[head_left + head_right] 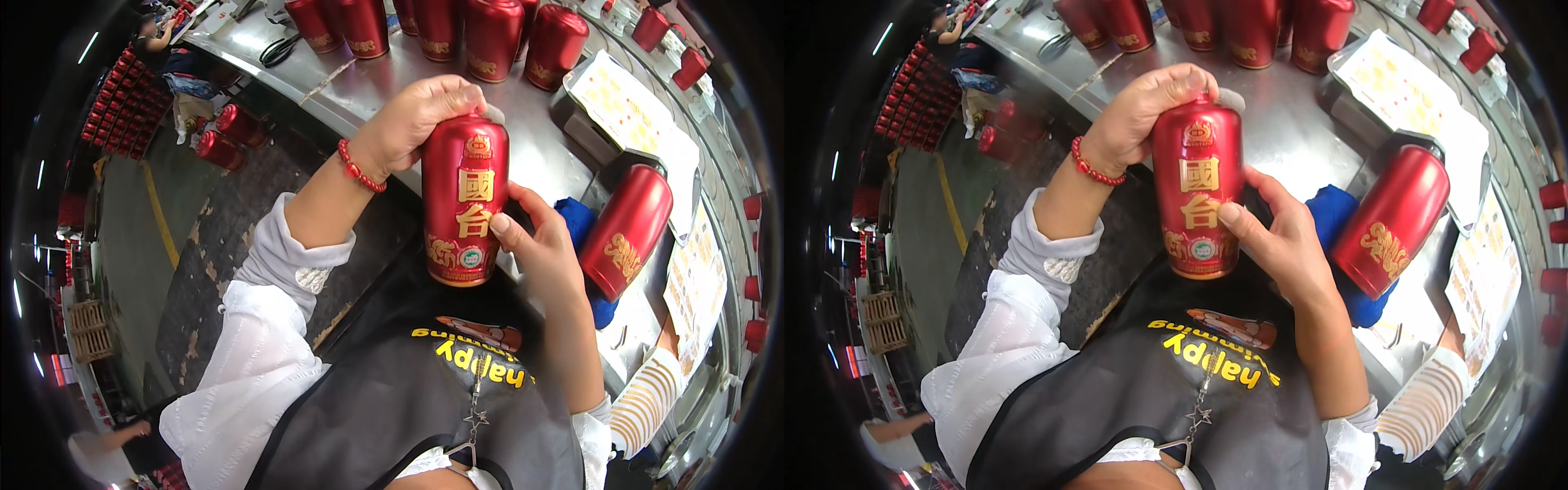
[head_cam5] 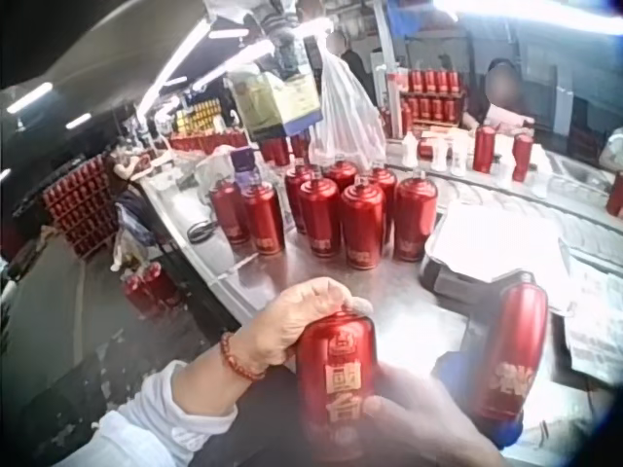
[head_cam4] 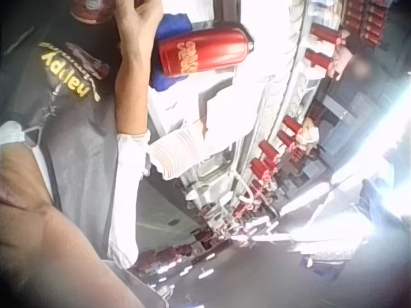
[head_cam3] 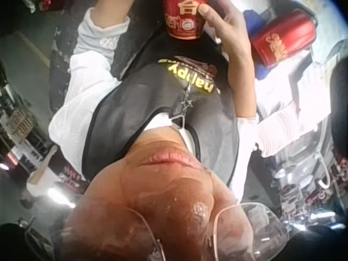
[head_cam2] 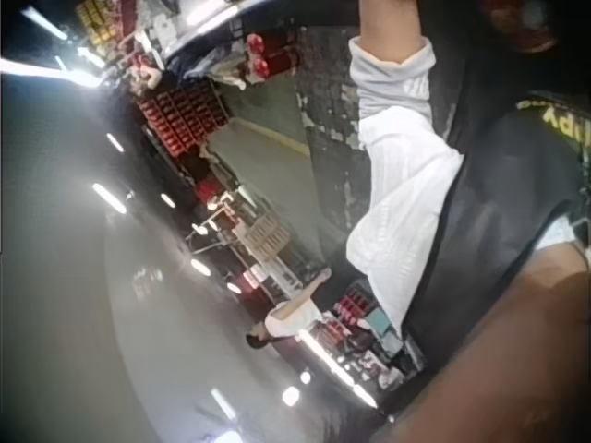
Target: The person applies gold decorative labels to red beverage cans. They peel each label from a backing sheet, position it on the can, and smooth it with a wooden stick and a green squeegee. The person repeats this process for multiple cans on a stainless steel workbench.
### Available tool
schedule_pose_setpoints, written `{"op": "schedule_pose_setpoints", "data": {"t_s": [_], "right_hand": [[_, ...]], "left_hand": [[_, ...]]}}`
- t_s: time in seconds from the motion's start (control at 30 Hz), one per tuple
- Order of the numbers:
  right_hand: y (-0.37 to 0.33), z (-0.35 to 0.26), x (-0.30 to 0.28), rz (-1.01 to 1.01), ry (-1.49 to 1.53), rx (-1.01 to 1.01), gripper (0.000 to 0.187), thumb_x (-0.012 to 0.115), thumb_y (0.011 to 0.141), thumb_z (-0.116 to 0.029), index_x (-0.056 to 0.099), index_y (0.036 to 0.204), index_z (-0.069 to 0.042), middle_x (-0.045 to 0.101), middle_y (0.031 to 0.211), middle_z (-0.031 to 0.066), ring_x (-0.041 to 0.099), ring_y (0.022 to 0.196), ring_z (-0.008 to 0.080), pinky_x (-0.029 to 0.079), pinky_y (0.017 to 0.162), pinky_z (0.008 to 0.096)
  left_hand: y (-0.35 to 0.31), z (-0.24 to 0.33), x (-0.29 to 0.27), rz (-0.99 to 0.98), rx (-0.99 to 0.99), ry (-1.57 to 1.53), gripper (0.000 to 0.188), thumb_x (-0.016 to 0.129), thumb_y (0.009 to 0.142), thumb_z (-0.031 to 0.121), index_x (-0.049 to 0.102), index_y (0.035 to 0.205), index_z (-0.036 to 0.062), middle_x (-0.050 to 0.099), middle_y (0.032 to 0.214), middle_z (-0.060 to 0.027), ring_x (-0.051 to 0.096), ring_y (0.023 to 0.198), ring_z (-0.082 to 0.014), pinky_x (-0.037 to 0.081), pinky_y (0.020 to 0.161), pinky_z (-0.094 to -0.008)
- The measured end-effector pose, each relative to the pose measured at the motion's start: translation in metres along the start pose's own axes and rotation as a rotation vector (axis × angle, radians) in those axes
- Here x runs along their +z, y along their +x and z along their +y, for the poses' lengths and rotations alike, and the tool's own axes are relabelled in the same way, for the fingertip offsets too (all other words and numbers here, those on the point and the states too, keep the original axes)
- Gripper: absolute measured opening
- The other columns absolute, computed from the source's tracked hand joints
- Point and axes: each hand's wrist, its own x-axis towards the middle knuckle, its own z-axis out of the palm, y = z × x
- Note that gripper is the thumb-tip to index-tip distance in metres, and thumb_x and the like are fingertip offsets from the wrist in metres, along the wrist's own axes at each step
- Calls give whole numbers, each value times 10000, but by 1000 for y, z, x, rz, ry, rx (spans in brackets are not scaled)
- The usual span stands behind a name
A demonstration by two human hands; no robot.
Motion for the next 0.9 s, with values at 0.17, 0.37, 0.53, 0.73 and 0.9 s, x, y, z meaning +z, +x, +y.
{"op": "schedule_pose_setpoints", "data": {"t_s": [0.17, 0.37, 0.53, 0.73, 0.9], "right_hand": [[1, 13, -7, -33, 127, -15, 618, 676, 969, -291, 459, 1436, 50, 626, 1221, 108, 632, 1064, 157, 494, 873, 253], [-15, -5, 8, 537, -442, -574, 263, 636, 922, -42, 577, 1169, 27, 710, 941, 142, 689, 796, 202, 539, 715, 313], [-12, -27, 42, 288, -563, -542, 192, 675, 913, -118, 593, 1037, 2, 662, 818, 182, 659, 698, 243, 518, 674, 337], [-13, 2, 10, 447, -436, -504, 160, 642, 970, -112, 569, 1048, 8, 570, 933, 33, 522, 846, 114, 449, 779, 246], [-6, 19, 21, 262, -310, -386, 220, 644, 994, -178, 559, 1087, 2, 560, 941, 18, 498, 830, 86, 437, 761, 229]], "left_hand": [[-7, 5, 0, -15, -8, -40, 282, 551, 1040, 331, 607, 1044, 54, 678, 959, -41, 661, 835, -74, 555, 754, -236], [-12, 1, -3, 12, -28, -59, 271, 560, 1038, 310, 614, 1038, 44, 676, 954, -34, 660, 823, -80, 556, 746, -237], [-25, -11, -10, 42, 8, -120, 224, 589, 1023, 250, 619, 1051, 30, 673, 990, -49, 660, 896, -101, 554, 803, -260], [-66, -3, -19, 173, 67, -172, 217, 627, 997, 247, 636, 1046, 36, 689, 1095, -90, 655, 980, -138, 530, 898, -282], [-153, 21, -75, 492, 406, 197, 365, 622, 991, 370, 636, 1087, 18, 686, 1041, -85, 650, 998, -151, 526, 908, -302]]}}
